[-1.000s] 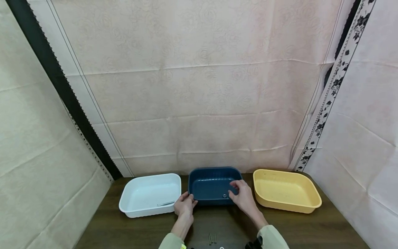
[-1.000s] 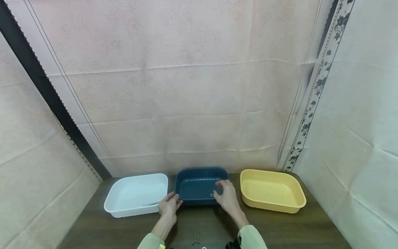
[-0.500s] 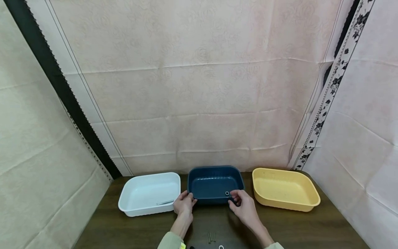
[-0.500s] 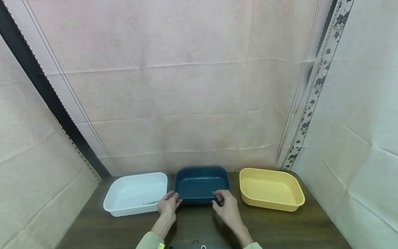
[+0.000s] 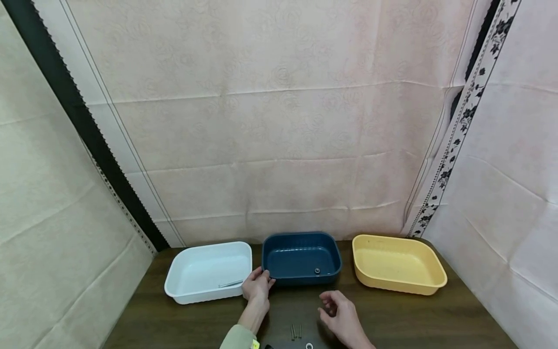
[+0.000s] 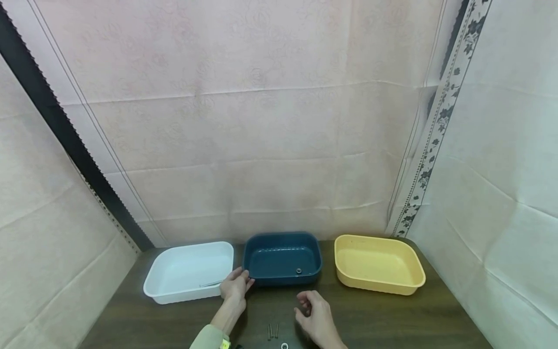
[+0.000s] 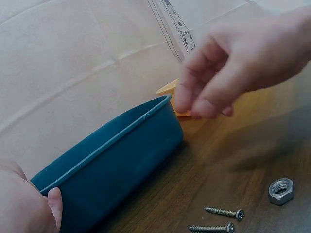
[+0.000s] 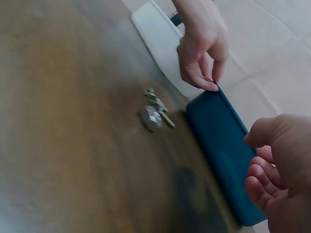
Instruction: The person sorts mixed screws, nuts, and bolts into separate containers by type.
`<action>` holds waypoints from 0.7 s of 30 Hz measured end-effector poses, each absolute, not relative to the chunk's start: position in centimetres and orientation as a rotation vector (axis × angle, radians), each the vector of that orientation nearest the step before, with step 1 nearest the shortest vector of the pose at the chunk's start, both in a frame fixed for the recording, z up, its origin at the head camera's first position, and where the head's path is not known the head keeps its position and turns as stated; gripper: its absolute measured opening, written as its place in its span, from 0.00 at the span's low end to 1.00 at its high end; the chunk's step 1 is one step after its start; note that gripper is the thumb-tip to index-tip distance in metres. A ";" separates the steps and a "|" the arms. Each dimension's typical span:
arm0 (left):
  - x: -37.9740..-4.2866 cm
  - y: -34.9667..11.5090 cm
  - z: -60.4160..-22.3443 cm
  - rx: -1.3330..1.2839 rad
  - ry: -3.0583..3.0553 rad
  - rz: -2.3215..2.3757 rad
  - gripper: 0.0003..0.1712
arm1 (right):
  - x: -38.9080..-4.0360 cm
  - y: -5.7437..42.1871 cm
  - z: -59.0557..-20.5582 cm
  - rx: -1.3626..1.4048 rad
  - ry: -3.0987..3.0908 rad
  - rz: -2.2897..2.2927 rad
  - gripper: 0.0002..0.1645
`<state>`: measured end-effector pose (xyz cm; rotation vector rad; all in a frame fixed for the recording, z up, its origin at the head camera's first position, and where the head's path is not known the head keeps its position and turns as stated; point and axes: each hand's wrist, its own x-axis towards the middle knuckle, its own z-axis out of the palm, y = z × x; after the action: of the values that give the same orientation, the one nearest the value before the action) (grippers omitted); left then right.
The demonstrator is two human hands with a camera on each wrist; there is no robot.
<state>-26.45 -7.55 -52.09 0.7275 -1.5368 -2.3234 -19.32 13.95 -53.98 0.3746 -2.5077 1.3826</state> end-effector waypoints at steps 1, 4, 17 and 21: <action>-26.4 -7.5 -52.1 0.729 -1.538 -2.321 0.19 | -19.1 14.0 -54.1 0.383 -2.543 1.404 0.16; -26.4 -7.5 -52.1 0.735 -1.543 -2.314 0.18 | -18.4 14.0 -54.6 0.418 -2.617 1.449 0.15; -26.4 -7.5 -52.1 0.743 -1.542 -2.320 0.19 | -16.3 13.1 -56.8 0.495 -2.692 1.592 0.15; -26.5 -7.5 -52.3 0.743 -1.541 -2.313 0.18 | -16.2 13.1 -57.2 0.553 -2.658 1.566 0.15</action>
<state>-26.46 -7.51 -52.29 0.7428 -1.5413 -2.3131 -16.18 13.12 -57.24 0.5525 -2.6585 1.5659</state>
